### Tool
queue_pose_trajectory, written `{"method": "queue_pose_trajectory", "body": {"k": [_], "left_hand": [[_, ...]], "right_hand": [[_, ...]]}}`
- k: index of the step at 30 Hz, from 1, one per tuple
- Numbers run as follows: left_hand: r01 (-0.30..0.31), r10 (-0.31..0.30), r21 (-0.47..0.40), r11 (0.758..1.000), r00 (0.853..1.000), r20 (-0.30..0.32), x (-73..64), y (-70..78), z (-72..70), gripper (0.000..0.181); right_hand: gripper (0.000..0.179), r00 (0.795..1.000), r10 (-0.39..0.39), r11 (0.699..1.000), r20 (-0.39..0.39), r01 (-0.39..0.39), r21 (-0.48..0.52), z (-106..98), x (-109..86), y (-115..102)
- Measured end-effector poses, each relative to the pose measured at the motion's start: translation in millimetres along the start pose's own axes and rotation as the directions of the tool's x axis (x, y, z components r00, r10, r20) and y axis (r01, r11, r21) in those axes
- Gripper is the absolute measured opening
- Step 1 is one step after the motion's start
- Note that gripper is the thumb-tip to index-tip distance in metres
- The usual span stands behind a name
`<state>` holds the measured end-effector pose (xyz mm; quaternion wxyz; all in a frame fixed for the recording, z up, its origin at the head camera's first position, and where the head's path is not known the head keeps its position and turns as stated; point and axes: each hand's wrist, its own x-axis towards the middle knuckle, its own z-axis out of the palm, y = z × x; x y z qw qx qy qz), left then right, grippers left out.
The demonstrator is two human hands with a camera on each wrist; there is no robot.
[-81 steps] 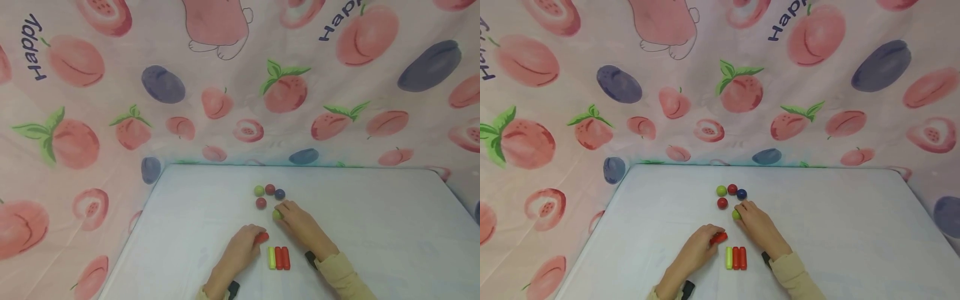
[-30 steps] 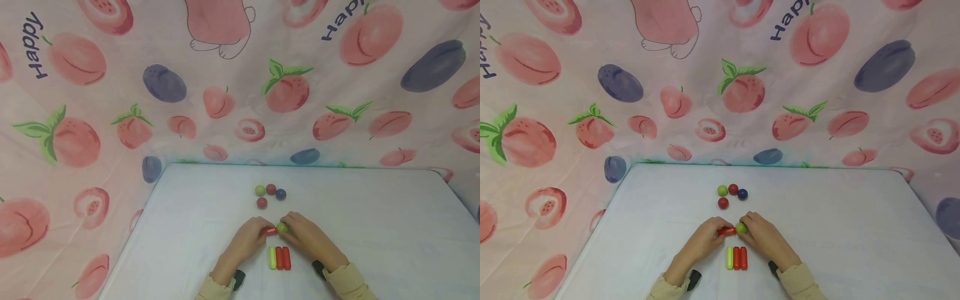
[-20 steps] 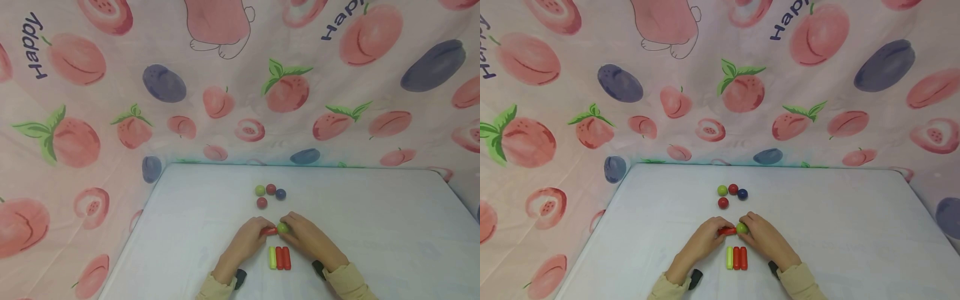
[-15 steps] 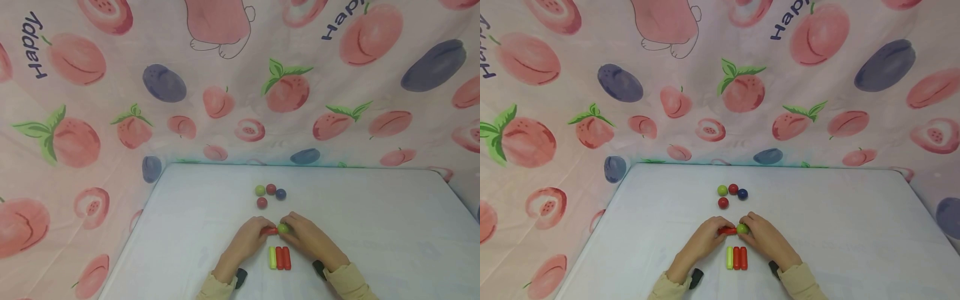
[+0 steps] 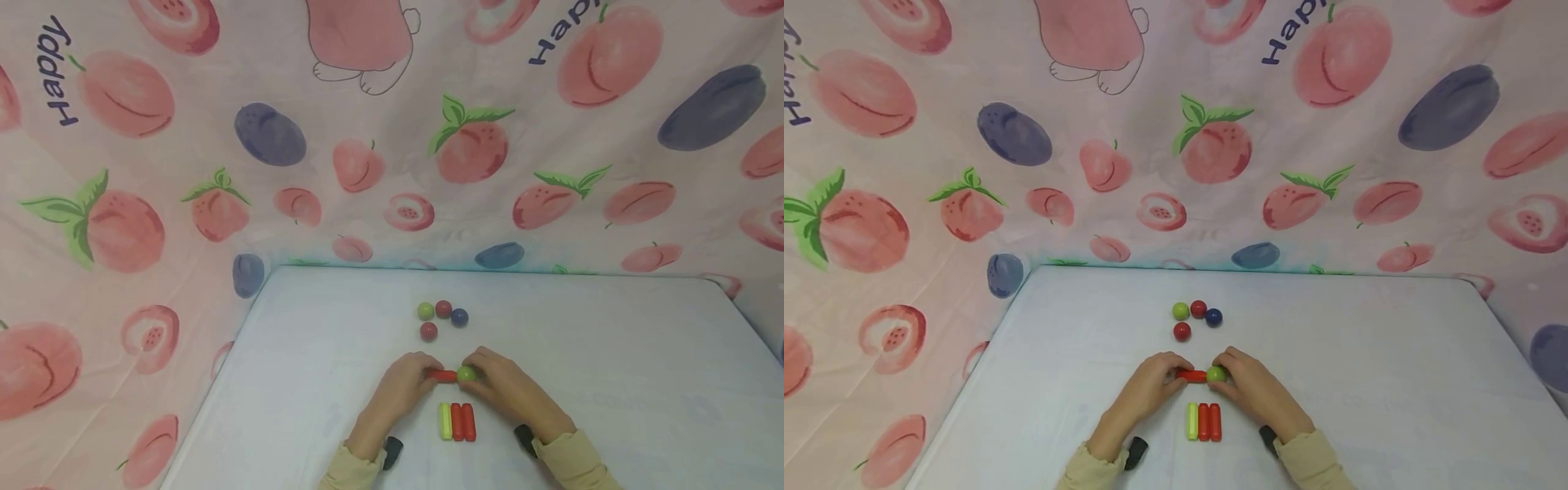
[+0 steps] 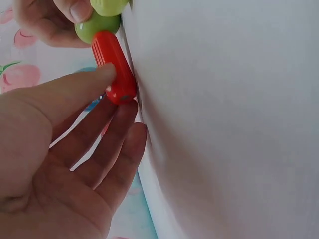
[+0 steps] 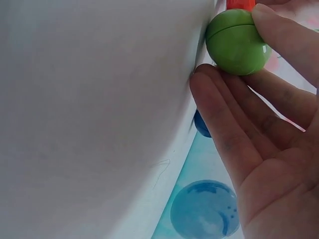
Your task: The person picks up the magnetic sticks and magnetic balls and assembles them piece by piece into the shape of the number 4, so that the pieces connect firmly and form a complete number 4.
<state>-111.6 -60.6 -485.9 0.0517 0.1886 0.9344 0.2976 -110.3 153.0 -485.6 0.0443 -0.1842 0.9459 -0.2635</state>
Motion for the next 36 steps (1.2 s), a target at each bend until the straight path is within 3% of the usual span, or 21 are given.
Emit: {"method": "queue_pose_trajectory", "body": {"k": [8, 16, 28, 36], "left_hand": [[0.072, -0.078, -0.076, 0.995, 0.993, -0.092, 2.1, -1.1, -10.1, 0.034], [0.002, -0.006, -0.018, 1.000, 0.979, -0.203, 11.4, -6.8, -19.7, 0.040], [-0.019, 0.022, 0.014, 1.000, 0.973, -0.229, 27.0, -14.5, -22.1, 0.042], [-0.004, 0.008, 0.020, 1.000, 0.978, -0.209, 36.8, -16.4, -19.7, 0.040]], "right_hand": [[0.022, 1.000, -0.020, 1.000, 0.005, 0.020, -0.001, 0.0, 0.1, 3.0], [0.023, 1.000, 0.014, 1.000, 0.021, -0.015, 0.018, -1.1, 0.0, 1.8], [0.024, 0.998, 0.050, 0.998, 0.030, -0.051, 0.029, -0.6, 0.0, 1.6], [0.025, 0.997, 0.069, 0.997, 0.037, -0.070, 0.025, -0.9, 0.1, 1.5]]}}
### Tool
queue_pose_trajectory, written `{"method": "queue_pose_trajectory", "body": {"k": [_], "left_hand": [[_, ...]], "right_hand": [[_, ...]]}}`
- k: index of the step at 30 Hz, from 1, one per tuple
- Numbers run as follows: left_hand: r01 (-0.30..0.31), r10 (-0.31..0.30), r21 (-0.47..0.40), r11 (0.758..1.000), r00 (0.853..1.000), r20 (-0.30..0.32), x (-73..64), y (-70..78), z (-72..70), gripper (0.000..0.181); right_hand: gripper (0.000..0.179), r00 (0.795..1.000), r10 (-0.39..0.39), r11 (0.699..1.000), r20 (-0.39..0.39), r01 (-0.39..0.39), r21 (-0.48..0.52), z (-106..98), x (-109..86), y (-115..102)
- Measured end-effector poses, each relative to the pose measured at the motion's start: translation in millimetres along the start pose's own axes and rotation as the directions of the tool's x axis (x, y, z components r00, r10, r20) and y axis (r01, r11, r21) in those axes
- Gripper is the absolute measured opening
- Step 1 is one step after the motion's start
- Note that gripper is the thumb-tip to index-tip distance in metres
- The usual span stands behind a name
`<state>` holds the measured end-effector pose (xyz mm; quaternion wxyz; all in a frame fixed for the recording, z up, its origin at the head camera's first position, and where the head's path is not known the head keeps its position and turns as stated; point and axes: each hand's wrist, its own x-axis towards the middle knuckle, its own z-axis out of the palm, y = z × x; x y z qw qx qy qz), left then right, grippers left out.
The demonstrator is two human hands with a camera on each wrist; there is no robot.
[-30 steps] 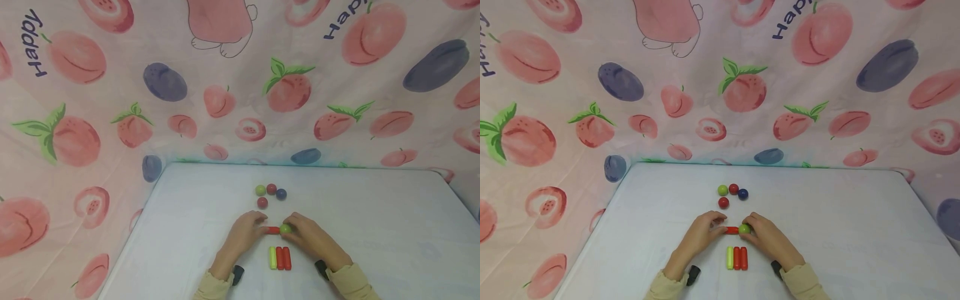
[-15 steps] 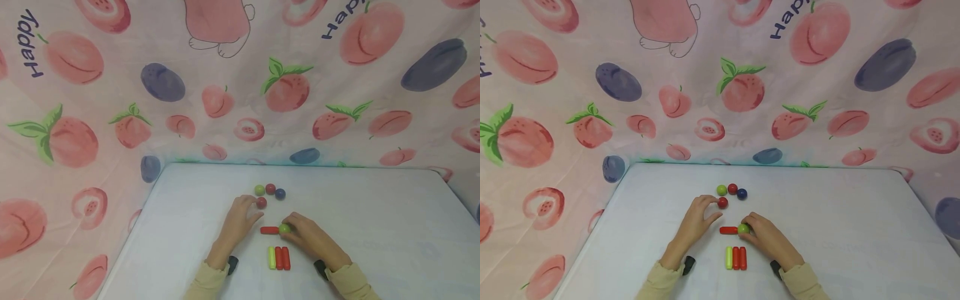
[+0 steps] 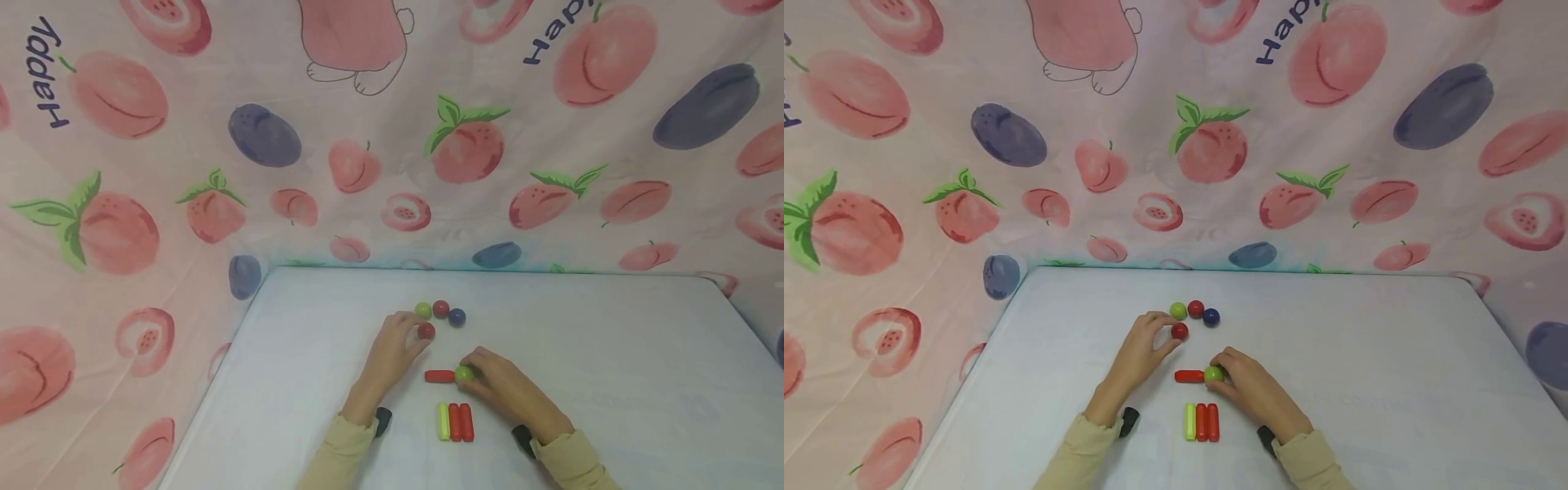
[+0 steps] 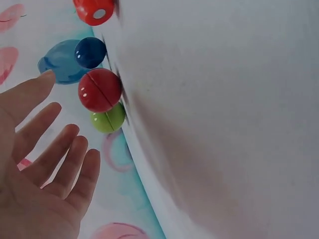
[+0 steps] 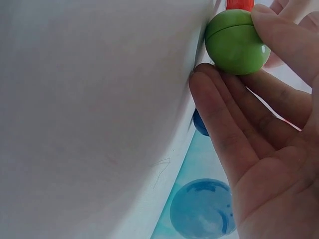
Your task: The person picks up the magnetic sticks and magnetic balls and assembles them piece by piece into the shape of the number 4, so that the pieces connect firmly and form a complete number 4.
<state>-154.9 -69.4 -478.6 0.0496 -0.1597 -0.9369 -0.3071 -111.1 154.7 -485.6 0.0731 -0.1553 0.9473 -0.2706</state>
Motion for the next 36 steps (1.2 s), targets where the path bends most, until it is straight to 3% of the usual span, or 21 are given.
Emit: {"method": "queue_pose_trajectory", "body": {"k": [12, 23, 31, 36], "left_hand": [[0.037, -0.038, 0.027, 0.999, 0.997, 0.065, 7.2, -1.3, 3.8, 0.035], [0.024, -0.028, 0.058, 0.998, 0.997, 0.067, 12.2, -5.7, 5.9, 0.037], [0.017, -0.018, 0.013, 1.000, 0.997, 0.072, 17.0, -6.1, 8.8, 0.031], [0.070, -0.066, -0.028, 0.997, 0.991, 0.112, 18.4, -3.9, 10.6, 0.024]], "right_hand": [[0.024, 1.000, -0.006, 1.000, 0.003, 0.006, 0.001, 0.6, -0.1, 0.5], [0.024, 1.000, -0.020, 1.000, -0.002, 0.020, -0.010, 0.0, -0.4, 0.6], [0.024, 1.000, 0.007, 1.000, 0.004, -0.007, 0.000, -0.5, -0.4, 0.8], [0.024, 1.000, -0.006, 1.000, -0.005, 0.005, 0.000, -0.4, -0.4, 0.3]]}}
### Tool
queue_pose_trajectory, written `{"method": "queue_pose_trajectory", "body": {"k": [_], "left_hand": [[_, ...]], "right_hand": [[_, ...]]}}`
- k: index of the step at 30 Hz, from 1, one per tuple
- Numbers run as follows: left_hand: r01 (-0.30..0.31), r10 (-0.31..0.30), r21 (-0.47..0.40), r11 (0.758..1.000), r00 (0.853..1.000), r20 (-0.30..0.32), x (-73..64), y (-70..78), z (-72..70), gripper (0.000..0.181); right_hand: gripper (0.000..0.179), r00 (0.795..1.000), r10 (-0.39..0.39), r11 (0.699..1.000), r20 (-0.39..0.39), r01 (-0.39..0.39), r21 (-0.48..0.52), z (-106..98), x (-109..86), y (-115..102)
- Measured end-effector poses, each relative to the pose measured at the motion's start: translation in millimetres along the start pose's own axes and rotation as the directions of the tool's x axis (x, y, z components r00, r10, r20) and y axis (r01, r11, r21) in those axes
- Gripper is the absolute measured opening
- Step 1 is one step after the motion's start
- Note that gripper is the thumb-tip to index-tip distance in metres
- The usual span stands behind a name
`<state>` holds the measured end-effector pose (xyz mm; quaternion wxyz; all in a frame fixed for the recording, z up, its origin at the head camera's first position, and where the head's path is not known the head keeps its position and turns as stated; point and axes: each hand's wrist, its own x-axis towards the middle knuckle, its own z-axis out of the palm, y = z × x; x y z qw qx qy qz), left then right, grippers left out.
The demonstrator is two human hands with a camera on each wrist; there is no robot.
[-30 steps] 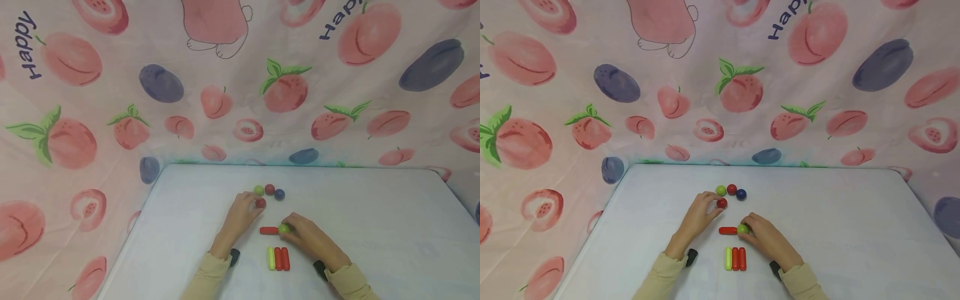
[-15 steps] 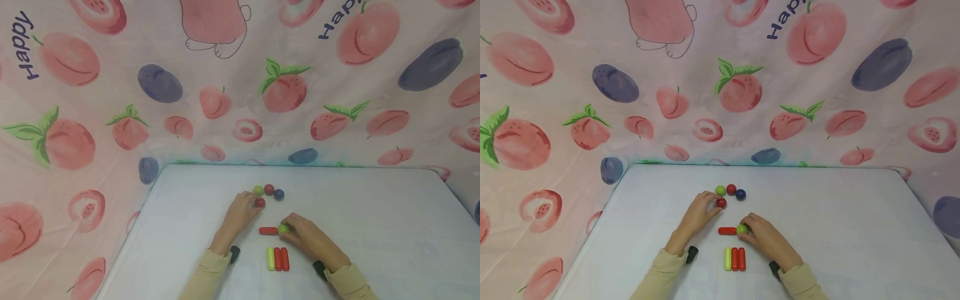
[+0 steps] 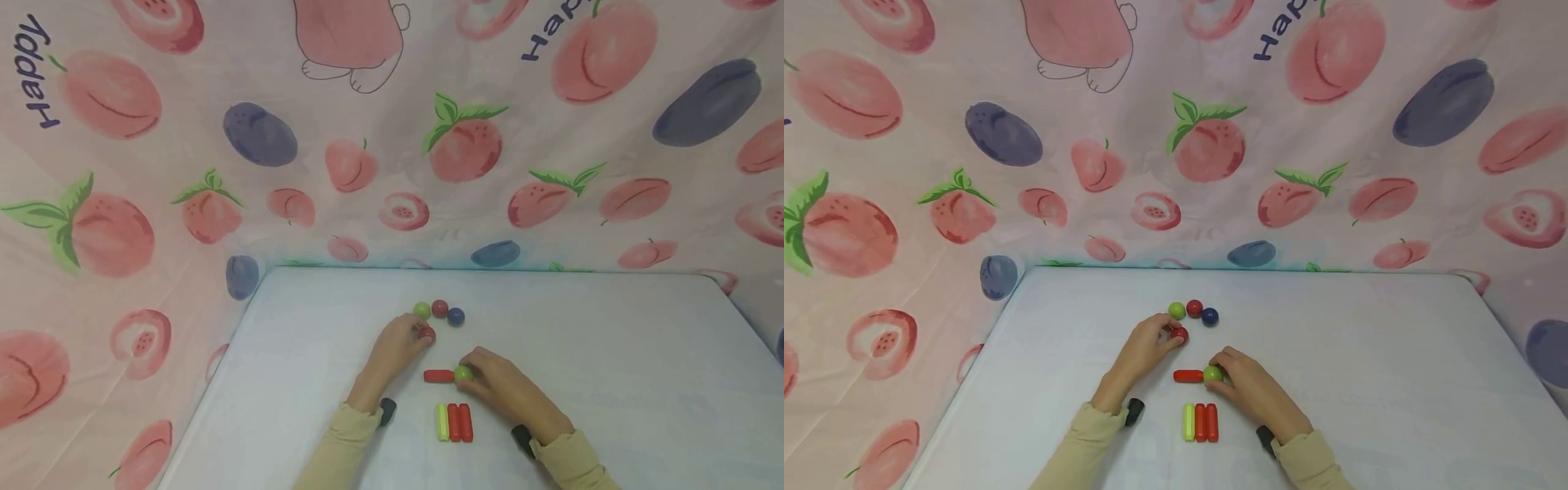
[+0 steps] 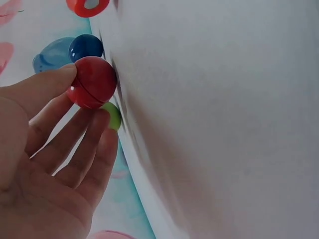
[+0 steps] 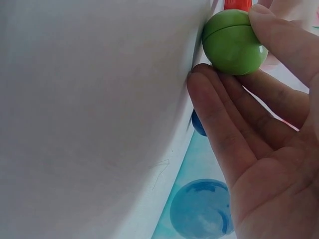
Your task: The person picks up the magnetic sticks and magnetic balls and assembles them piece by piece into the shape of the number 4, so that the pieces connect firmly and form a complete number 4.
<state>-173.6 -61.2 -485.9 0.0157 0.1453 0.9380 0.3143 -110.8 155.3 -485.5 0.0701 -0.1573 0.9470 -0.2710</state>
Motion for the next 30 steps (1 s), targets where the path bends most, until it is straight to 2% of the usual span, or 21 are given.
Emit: {"method": "queue_pose_trajectory", "body": {"k": [8, 14, 22, 30], "left_hand": [[0.019, -0.019, -0.043, 0.999, 1.000, 0.005, -1.9, 0.6, 0.9, 0.018], [0.016, -0.016, -0.027, 1.000, 1.000, -0.013, -5.7, 2.7, -0.6, 0.023], [0.026, -0.027, -0.035, 0.999, 0.999, -0.028, -15.3, 3.4, -4.9, 0.031], [0.037, -0.038, -0.077, 0.996, 0.999, -0.008, -25.2, 3.0, -11.6, 0.029]], "right_hand": [[0.026, 1.000, 0.029, 1.000, 0.013, -0.029, -0.003, 0.8, -0.4, -2.1], [0.026, 1.000, 0.031, 1.000, 0.006, -0.031, -0.007, 0.9, -0.4, -2.9], [0.027, 0.999, 0.050, 0.999, 0.014, -0.050, 0.004, 1.2, -0.3, -3.8], [0.026, 0.999, 0.043, 0.999, 0.007, -0.043, 0.014, 1.1, -1.1, -2.6]]}}
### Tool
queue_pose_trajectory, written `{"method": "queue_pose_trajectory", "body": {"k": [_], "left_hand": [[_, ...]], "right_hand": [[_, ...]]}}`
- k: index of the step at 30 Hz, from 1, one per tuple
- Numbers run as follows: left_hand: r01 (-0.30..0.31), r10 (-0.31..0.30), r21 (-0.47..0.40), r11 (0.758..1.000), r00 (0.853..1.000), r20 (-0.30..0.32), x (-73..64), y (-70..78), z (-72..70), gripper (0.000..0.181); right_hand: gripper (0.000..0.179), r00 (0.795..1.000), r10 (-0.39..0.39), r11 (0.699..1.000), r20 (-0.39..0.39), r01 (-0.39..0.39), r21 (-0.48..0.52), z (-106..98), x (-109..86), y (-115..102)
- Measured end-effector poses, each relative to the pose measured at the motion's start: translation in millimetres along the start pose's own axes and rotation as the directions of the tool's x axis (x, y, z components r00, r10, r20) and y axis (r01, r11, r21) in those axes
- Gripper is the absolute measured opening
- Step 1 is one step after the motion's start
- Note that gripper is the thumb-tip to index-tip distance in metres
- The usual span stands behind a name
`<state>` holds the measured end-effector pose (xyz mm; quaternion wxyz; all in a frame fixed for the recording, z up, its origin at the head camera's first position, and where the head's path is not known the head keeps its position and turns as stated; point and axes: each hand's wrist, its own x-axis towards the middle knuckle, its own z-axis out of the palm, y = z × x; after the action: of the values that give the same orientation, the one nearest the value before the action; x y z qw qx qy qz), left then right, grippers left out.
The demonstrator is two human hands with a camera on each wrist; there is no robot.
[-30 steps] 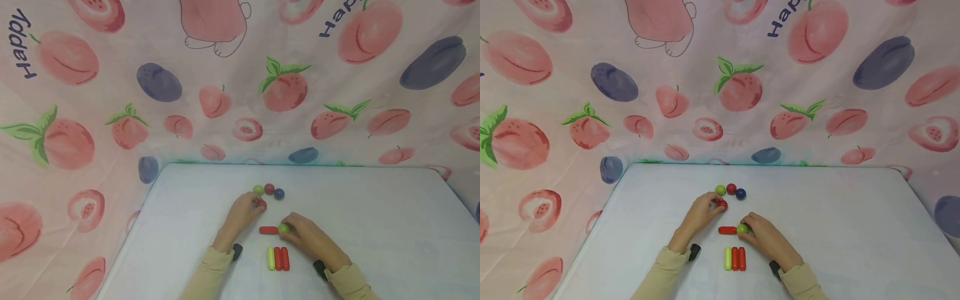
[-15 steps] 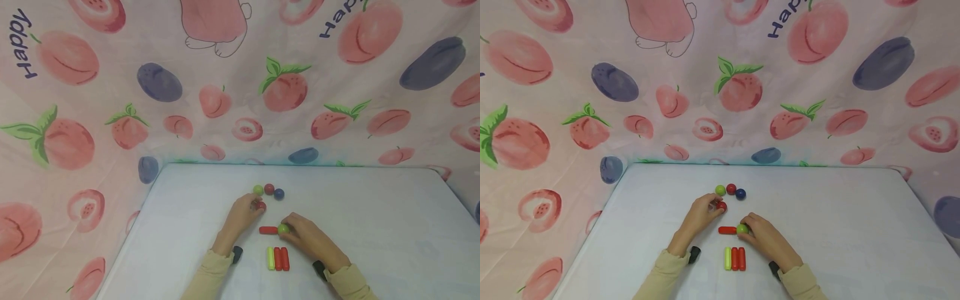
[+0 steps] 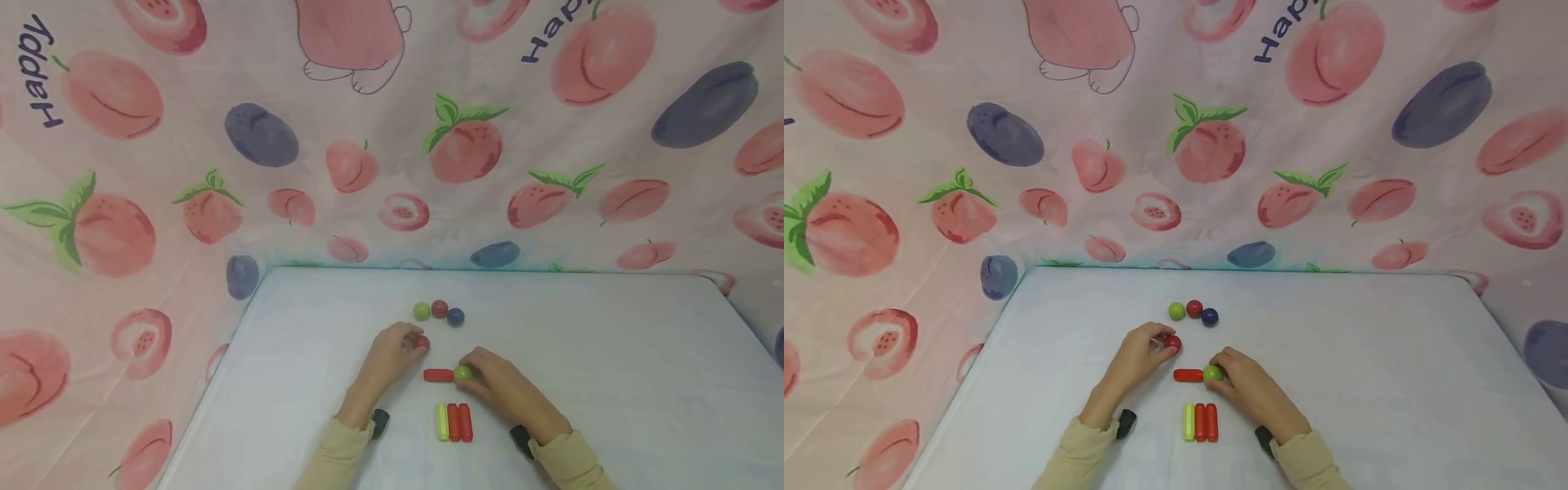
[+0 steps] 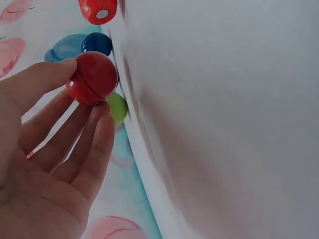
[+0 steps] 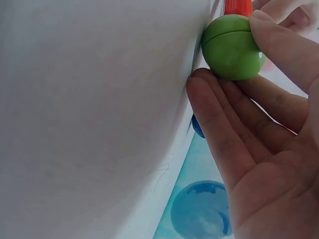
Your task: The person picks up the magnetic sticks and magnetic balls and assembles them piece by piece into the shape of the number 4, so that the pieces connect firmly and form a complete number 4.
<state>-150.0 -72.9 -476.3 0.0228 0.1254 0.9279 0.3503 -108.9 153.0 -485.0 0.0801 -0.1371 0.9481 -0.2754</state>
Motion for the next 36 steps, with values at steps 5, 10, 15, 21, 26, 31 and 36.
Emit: {"method": "queue_pose_trajectory", "body": {"k": [5, 10, 15, 21, 26, 31, 36], "left_hand": [[0.017, -0.017, -0.009, 1.000, 1.000, 0.020, -6.6, -1.1, -3.2, 0.027], [0.010, -0.009, -0.021, 1.000, 0.999, 0.035, -16.5, -8.4, -2.6, 0.025], [0.003, -0.002, -0.038, 0.999, 0.999, 0.037, -24.3, -10.8, -5.1, 0.025], [-0.010, 0.012, -0.053, 0.999, 0.999, 0.035, -30.0, -11.6, -8.0, 0.025], [0.008, -0.006, -0.044, 0.999, 0.999, 0.045, -34.3, -14.3, -8.1, 0.026], [0.018, -0.015, -0.044, 0.999, 0.998, 0.069, -37.0, -15.1, -8.4, 0.026], [-0.007, 0.012, -0.050, 0.999, 0.996, 0.089, -38.7, -14.0, -7.8, 0.026]], "right_hand": [[0.026, 1.000, 0.001, 1.000, 0.004, -0.001, 0.004, -0.3, 0.0, 0.5], [0.026, 0.999, 0.030, 1.000, 0.025, -0.030, 0.009, 1.0, 0.1, -0.9], [0.025, 1.000, 0.015, 1.000, 0.015, -0.016, 0.011, 1.0, -0.3, 0.2], [0.024, 1.000, 0.006, 1.000, 0.011, -0.006, 0.009, 0.4, 0.2, 0.5], [0.024, 1.000, 0.014, 1.000, 0.012, -0.014, 0.003, 0.7, 0.6, -0.3], [0.024, 1.000, 0.014, 1.000, 0.008, -0.014, 0.005, 1.0, 0.8, -0.7], [0.023, 1.000, 0.003, 1.000, -0.001, -0.003, 0.003, 0.0, -0.4, -1.0]]}}
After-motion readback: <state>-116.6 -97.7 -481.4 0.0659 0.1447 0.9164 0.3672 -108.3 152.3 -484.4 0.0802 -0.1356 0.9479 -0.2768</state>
